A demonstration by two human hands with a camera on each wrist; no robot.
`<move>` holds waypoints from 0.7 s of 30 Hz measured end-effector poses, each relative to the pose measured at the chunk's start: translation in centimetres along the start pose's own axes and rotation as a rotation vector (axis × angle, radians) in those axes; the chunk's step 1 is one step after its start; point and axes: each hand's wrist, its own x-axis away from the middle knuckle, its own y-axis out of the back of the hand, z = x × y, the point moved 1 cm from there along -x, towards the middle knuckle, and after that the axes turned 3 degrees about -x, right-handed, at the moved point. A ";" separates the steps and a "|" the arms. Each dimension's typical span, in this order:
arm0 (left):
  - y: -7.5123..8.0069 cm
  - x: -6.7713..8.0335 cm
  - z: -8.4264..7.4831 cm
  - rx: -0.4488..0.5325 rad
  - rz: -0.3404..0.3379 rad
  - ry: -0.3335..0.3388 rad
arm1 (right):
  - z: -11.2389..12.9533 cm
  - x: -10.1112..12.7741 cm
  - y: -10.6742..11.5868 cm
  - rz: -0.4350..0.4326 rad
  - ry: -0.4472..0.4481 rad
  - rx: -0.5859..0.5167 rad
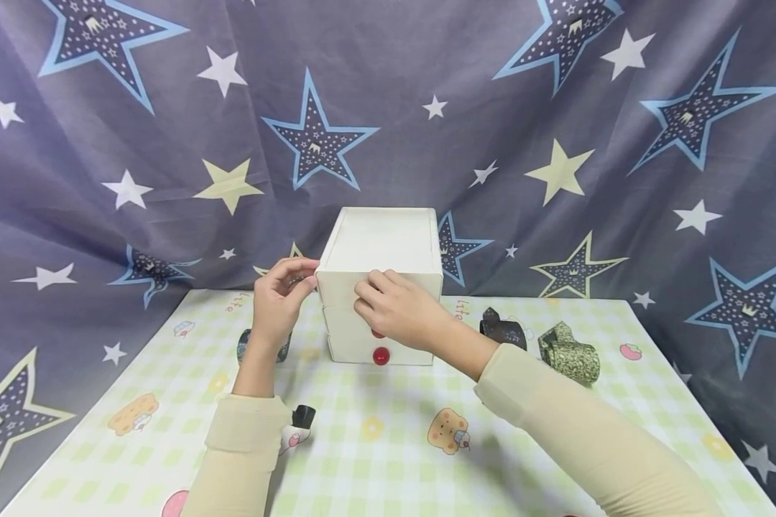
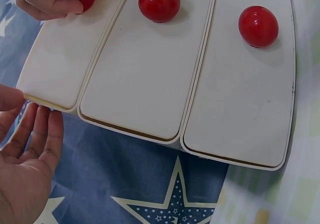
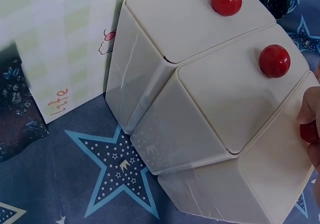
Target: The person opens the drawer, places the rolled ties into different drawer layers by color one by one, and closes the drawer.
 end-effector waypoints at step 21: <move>-0.4 0.1 -2.7 0.006 0.001 0.001 | -0.3 0.2 0.7 0.023 0.099 0.075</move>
